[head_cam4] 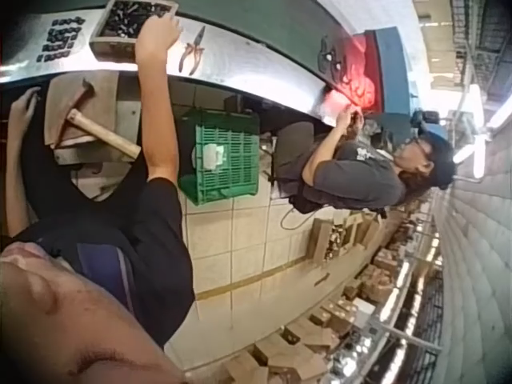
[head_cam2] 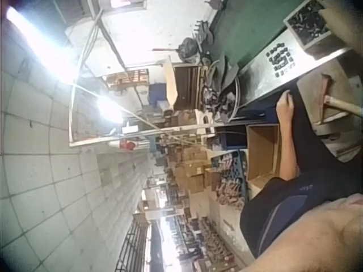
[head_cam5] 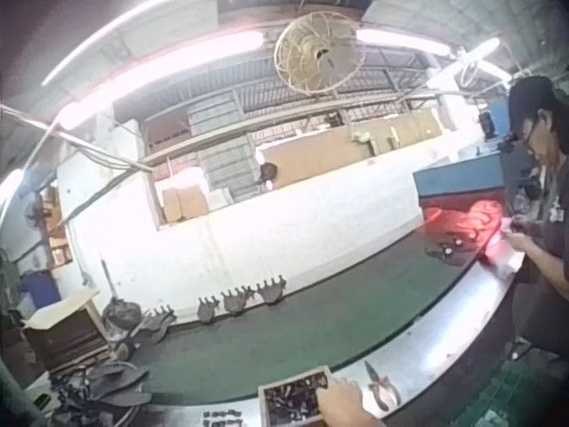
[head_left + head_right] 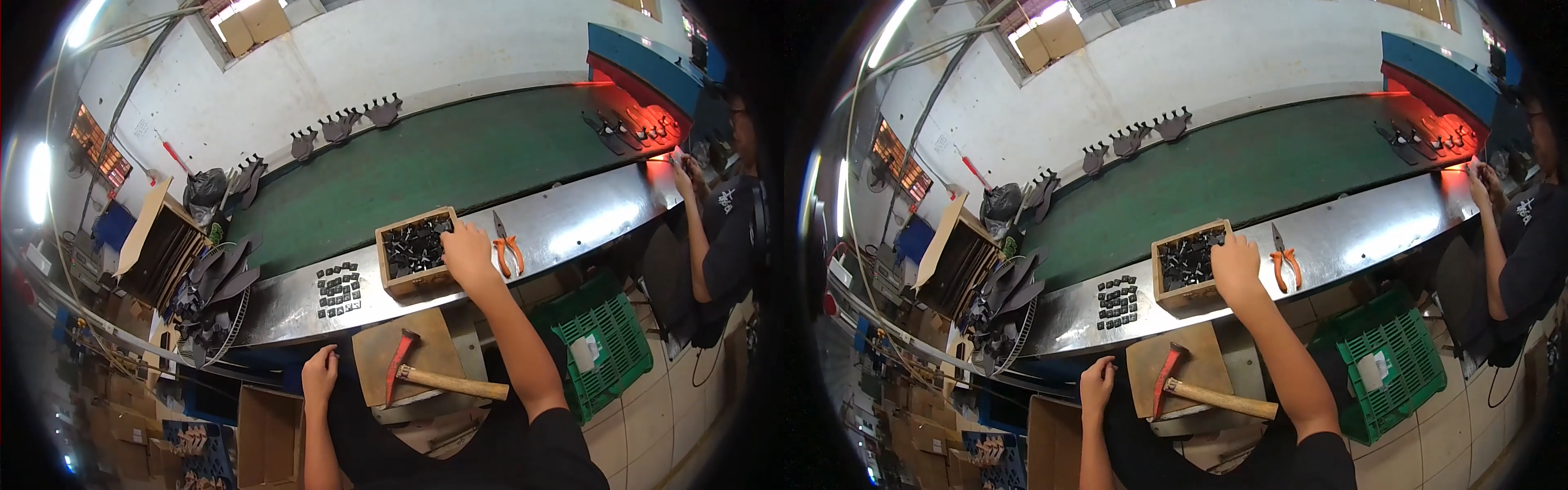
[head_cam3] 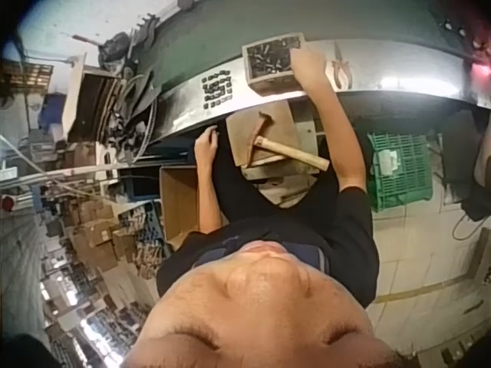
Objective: Manually assembling shoe components and securing them with a hammer on a workshop bench.
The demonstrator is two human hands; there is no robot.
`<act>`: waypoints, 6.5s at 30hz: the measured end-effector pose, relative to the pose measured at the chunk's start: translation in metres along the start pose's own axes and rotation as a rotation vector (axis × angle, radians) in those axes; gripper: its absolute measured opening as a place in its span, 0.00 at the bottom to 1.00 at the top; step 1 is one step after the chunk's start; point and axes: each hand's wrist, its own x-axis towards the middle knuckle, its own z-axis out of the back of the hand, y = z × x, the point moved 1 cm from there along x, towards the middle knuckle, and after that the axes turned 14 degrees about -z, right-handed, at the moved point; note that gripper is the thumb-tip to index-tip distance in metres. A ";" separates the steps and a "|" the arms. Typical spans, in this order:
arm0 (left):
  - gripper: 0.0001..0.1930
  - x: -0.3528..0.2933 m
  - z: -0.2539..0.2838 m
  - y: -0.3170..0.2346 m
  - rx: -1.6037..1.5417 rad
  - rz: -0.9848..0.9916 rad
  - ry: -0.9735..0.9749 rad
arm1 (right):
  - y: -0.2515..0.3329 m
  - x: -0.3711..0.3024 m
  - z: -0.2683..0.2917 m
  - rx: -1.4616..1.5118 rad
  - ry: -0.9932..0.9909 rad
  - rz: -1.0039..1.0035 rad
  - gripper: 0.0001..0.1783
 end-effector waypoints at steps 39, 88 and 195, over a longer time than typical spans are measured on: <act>0.13 0.128 0.073 -0.179 -0.948 -0.546 -0.258 | 0.080 -0.098 0.104 1.593 0.223 0.372 0.10; 0.13 0.250 -0.128 -0.322 -1.024 -0.394 0.313 | -0.155 -0.113 0.080 1.893 -0.267 -0.447 0.10; 0.13 0.058 -0.021 -0.098 -1.046 0.090 0.105 | 0.083 -0.196 0.112 0.724 0.377 -0.100 0.16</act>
